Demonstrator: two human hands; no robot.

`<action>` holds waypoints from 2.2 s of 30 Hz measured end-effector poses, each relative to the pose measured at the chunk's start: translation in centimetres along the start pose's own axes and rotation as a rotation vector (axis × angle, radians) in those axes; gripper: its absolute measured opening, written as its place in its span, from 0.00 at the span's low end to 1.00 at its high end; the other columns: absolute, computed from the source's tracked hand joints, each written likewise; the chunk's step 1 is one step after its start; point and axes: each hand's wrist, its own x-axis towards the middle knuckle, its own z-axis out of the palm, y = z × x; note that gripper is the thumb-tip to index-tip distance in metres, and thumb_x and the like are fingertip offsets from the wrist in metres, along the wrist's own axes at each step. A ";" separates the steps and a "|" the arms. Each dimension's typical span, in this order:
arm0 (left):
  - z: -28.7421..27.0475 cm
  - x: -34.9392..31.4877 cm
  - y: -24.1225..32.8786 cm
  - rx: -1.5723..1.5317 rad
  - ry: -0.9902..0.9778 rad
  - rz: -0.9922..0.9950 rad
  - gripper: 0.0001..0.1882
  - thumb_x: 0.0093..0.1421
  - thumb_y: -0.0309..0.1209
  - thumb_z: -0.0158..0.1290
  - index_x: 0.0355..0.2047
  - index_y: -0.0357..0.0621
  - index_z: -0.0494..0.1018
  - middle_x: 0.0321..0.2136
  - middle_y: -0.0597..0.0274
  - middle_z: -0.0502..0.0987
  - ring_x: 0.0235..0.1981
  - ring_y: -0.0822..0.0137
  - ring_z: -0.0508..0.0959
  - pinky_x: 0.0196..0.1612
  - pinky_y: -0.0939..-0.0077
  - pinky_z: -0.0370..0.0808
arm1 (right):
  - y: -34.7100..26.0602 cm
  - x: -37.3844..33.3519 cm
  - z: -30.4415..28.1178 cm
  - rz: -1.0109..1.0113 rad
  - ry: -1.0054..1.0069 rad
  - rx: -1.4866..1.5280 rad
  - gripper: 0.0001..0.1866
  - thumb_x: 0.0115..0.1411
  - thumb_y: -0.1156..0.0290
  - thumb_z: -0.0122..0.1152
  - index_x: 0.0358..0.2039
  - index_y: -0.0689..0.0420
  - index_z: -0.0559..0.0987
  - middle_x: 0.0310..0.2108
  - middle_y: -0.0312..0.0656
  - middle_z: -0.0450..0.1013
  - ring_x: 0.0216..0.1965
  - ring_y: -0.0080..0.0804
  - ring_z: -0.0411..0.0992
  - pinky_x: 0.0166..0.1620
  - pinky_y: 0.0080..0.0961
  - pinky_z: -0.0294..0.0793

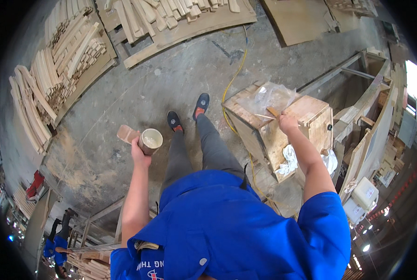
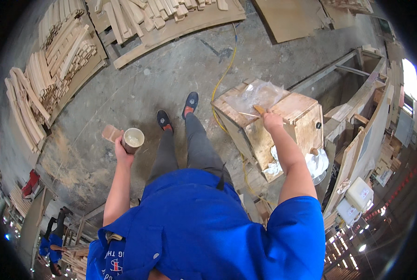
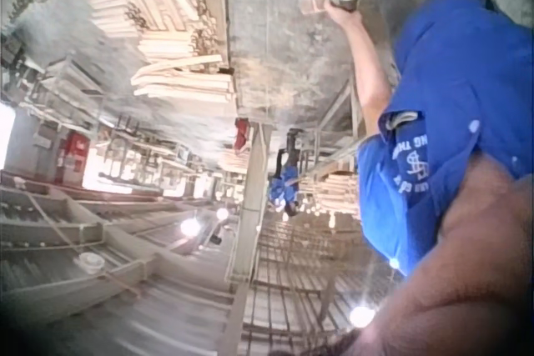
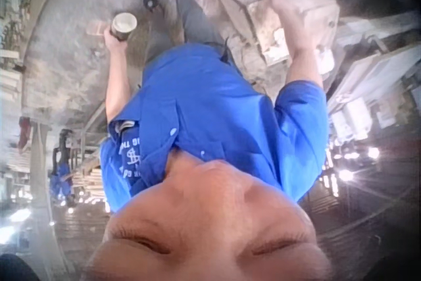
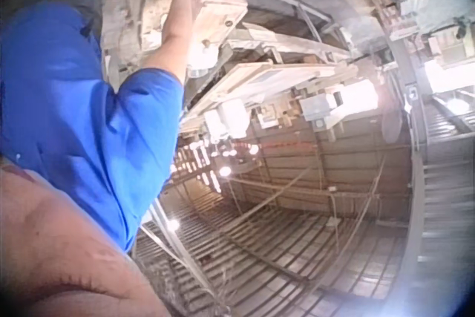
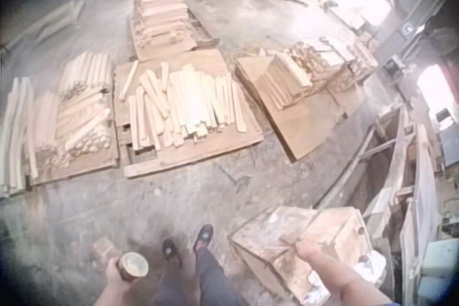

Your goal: The person applies glue to the ends of wooden chair legs using a small brush and container. They repeatedly dip the brush into the container and coat the leg ends, then place the legs aside. The person also refills the glue container from a larger jug.

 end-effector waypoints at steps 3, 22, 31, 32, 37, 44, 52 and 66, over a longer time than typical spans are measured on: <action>1.1 0.3 0.6 -0.027 -0.103 -0.062 0.24 0.58 0.39 0.41 0.54 0.46 0.63 0.47 0.59 0.72 0.48 0.60 0.72 0.50 0.60 0.70 | -0.8 -0.9 -0.5 -0.021 0.025 0.016 0.13 0.57 0.71 0.44 0.38 0.54 0.77 0.46 0.47 0.71 0.42 0.42 0.74 0.43 0.36 0.74; 9.8 -1.3 8.2 0.884 -0.677 -0.503 0.16 0.59 0.38 0.43 0.40 0.43 0.74 0.36 0.60 0.78 0.36 0.65 0.79 0.41 0.64 0.76 | -11.8 -20.6 -22.7 -0.928 0.488 0.638 0.10 0.56 0.68 0.55 0.37 0.56 0.78 0.27 0.38 0.73 0.27 0.34 0.73 0.30 0.29 0.71; 8.5 -2.2 11.9 1.256 -0.676 -0.502 0.13 0.58 0.35 0.46 0.37 0.42 0.74 0.30 0.62 0.78 0.28 0.68 0.79 0.34 0.69 0.77 | -24.1 -22.8 -27.1 -1.010 0.641 -0.069 0.09 0.52 0.68 0.54 0.34 0.48 0.79 0.29 0.41 0.75 0.31 0.42 0.75 0.33 0.38 0.73; 8.2 -2.1 12.2 1.337 -0.683 -0.458 0.12 0.58 0.35 0.45 0.36 0.43 0.74 0.30 0.62 0.78 0.28 0.68 0.79 0.33 0.69 0.77 | -25.2 -23.3 -26.7 -1.013 0.658 -0.122 0.09 0.51 0.68 0.55 0.33 0.49 0.79 0.29 0.41 0.75 0.30 0.41 0.74 0.32 0.38 0.73; 8.7 -3.4 13.6 1.499 -0.707 -0.278 0.13 0.58 0.36 0.45 0.37 0.43 0.74 0.30 0.62 0.78 0.28 0.71 0.78 0.33 0.70 0.76 | -27.5 -24.0 -26.8 -0.898 0.482 0.052 0.08 0.51 0.69 0.56 0.33 0.53 0.78 0.28 0.43 0.75 0.31 0.44 0.74 0.35 0.40 0.73; 10.6 -4.8 15.8 1.326 -0.796 -0.223 0.15 0.62 0.36 0.44 0.42 0.42 0.73 0.33 0.65 0.78 0.30 0.74 0.78 0.34 0.76 0.75 | -23.5 -25.0 -26.8 -0.907 0.387 0.473 0.12 0.56 0.70 0.55 0.41 0.53 0.77 0.30 0.49 0.75 0.33 0.45 0.73 0.37 0.36 0.71; 12.7 -7.2 15.3 1.493 -0.765 -0.142 0.15 0.61 0.37 0.45 0.41 0.42 0.74 0.34 0.64 0.78 0.30 0.74 0.78 0.33 0.76 0.75 | -21.7 -27.2 -23.2 -0.696 0.579 0.341 0.13 0.57 0.68 0.52 0.43 0.48 0.76 0.29 0.47 0.75 0.32 0.46 0.74 0.36 0.40 0.73; 15.9 -17.5 4.8 1.312 -1.086 0.619 0.20 0.63 0.45 0.44 0.34 0.38 0.72 0.28 0.64 0.74 0.28 0.74 0.72 0.33 0.76 0.70 | -18.5 -35.0 -3.5 -0.302 0.285 1.633 0.17 0.63 0.66 0.44 0.51 0.57 0.69 0.19 0.38 0.71 0.12 0.17 0.64 0.14 0.15 0.62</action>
